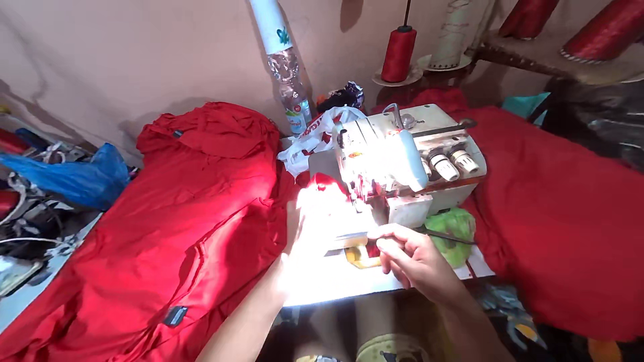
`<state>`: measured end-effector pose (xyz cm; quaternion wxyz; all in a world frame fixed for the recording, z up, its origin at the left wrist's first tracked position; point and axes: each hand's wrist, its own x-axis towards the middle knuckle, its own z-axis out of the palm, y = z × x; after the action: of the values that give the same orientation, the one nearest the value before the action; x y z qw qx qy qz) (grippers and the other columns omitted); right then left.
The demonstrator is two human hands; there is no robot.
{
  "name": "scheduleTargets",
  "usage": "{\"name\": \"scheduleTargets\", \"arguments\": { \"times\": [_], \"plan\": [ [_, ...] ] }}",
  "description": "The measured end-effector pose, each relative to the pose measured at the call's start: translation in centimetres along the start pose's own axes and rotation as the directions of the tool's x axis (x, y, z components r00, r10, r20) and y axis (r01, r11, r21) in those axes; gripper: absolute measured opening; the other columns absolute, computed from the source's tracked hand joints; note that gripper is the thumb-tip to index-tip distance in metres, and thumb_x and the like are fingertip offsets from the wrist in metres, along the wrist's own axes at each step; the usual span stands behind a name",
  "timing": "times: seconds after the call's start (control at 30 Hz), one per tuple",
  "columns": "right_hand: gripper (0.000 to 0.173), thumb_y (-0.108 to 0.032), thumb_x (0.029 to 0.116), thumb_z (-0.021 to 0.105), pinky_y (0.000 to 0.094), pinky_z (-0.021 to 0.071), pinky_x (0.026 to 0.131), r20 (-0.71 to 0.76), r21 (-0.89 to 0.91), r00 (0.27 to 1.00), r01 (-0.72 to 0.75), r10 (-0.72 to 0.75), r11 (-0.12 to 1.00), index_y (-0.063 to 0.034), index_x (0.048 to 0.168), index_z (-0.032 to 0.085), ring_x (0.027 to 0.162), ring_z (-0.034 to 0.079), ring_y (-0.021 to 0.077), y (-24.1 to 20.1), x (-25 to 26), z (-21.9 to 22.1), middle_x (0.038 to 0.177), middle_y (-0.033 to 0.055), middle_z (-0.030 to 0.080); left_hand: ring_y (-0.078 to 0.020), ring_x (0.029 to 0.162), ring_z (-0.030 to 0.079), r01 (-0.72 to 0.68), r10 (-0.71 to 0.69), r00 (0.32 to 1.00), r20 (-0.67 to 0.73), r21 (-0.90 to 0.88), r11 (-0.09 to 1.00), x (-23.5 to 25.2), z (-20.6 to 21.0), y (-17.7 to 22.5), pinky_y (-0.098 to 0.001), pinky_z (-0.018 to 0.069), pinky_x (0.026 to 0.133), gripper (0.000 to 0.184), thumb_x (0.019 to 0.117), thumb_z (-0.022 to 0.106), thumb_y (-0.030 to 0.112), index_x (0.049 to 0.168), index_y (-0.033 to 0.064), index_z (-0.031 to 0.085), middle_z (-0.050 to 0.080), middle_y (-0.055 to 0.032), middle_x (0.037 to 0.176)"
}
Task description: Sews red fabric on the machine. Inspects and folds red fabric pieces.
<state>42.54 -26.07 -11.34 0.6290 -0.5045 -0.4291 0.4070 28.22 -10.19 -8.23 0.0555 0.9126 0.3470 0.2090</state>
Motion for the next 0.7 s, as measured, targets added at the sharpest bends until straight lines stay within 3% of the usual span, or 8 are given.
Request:
{"name": "scheduleTargets", "arguments": {
  "times": [0.17,0.3,0.37,0.47,0.53,0.57,0.63,0.7],
  "plan": [
    [0.018,-0.012,0.1021,0.052,0.0106,0.0424,0.043,0.047,-0.082,0.998,0.050,-0.046,0.995,-0.0064,0.102,0.068,0.045,0.049,-0.0070,1.8,0.4,1.8,0.066,-0.0119,0.063,-0.0332,0.086,0.070,-0.146,0.183,0.968,-0.174,0.203,0.968,-5.2,-2.5,2.1,-0.0516,0.0517,0.073,0.022,0.0861,0.060,0.022,0.085,0.0074,0.075,0.072,-0.0117,0.086],
    [0.019,-0.015,0.0998,0.053,0.0125,0.0446,0.047,0.005,-0.114,1.000,0.025,-0.025,0.993,-0.0089,0.091,0.069,0.049,0.051,-0.0066,3.5,0.8,2.2,0.064,-0.0123,0.058,-0.0297,0.089,0.071,-0.398,0.394,0.917,-0.062,-0.067,0.915,-8.4,-0.7,4.1,-0.0440,0.0572,0.080,0.018,0.0860,0.067,0.019,0.075,0.0055,0.072,0.072,-0.0125,0.085],
    [0.023,-0.015,0.1002,0.055,0.0156,0.0476,0.049,-0.147,-0.271,0.989,-0.005,-0.036,0.963,-0.0044,0.089,0.072,0.052,0.054,-0.0042,3.8,1.0,0.5,0.066,-0.0070,0.063,-0.0301,0.093,0.072,-0.387,0.393,0.919,-0.005,-0.184,0.903,-8.4,-0.4,3.6,-0.0454,0.0582,0.079,0.019,0.0898,0.068,0.022,0.084,0.0046,0.073,0.073,-0.0130,0.090],
    [0.028,-0.019,0.1014,0.055,0.0193,0.0444,0.051,-0.308,-0.525,0.944,-0.063,-0.120,0.849,-0.0023,0.086,0.070,0.053,0.051,-0.0011,3.7,1.5,-2.0,0.065,-0.0027,0.059,-0.0289,0.101,0.070,-0.186,0.184,0.983,-0.025,-0.106,0.977,-6.7,-3.2,0.9,-0.0455,0.0578,0.083,0.026,0.0928,0.063,0.026,0.104,0.0049,0.075,0.073,-0.0130,0.103],
    [0.029,-0.019,0.1012,0.054,0.0224,0.0457,0.052,-0.236,-0.568,0.962,-0.019,-0.141,0.823,-0.0015,0.085,0.070,0.053,0.053,0.0021,2.4,1.2,-1.4,0.065,0.0003,0.060,-0.0367,0.109,0.067,0.048,-0.052,0.998,0.034,0.114,0.992,-4.6,-6.1,-2.4,-0.0534,0.0540,0.090,0.034,0.0965,0.061,0.027,0.116,0.0014,0.072,0.070,-0.0195,0.113],
    [0.030,-0.020,0.1007,0.054,0.0220,0.0480,0.052,-0.150,-0.556,0.976,0.048,-0.157,0.830,-0.0022,0.084,0.071,0.053,0.055,0.0019,1.4,1.0,-0.4,0.065,-0.0001,0.061,-0.0400,0.122,0.059,0.191,-0.231,0.961,0.155,0.237,0.953,-3.6,-7.6,-4.2,-0.0571,0.0467,0.100,0.043,0.0997,0.060,0.033,0.128,0.0010,0.066,0.065,-0.0224,0.126],
    [0.029,-0.020,0.1009,0.054,0.0189,0.0514,0.055,0.048,-0.426,0.977,0.207,-0.206,0.881,-0.0029,0.086,0.072,0.056,0.058,-0.0009,-0.9,1.8,2.4,0.067,-0.0030,0.064,-0.0469,0.137,0.045,0.350,-0.525,0.781,0.338,0.460,0.816,-1.9,-9.3,-7.9,-0.0625,0.0359,0.109,0.068,0.0973,0.066,0.041,0.143,-0.0058,0.049,0.051,-0.0298,0.141],
    [0.020,-0.012,0.1005,0.056,0.0207,0.0578,0.072,0.146,-0.178,0.949,0.303,-0.280,0.936,0.0037,0.106,0.068,0.076,0.067,0.0013,-3.3,4.0,5.4,0.088,0.0012,0.070,-0.0487,0.128,0.054,0.386,-0.592,0.670,0.449,0.471,0.793,-1.8,-9.1,-11.2,-0.0650,0.0409,0.104,0.064,0.0941,0.070,0.037,0.134,-0.0094,0.053,0.059,-0.0322,0.131]
  ]
}}
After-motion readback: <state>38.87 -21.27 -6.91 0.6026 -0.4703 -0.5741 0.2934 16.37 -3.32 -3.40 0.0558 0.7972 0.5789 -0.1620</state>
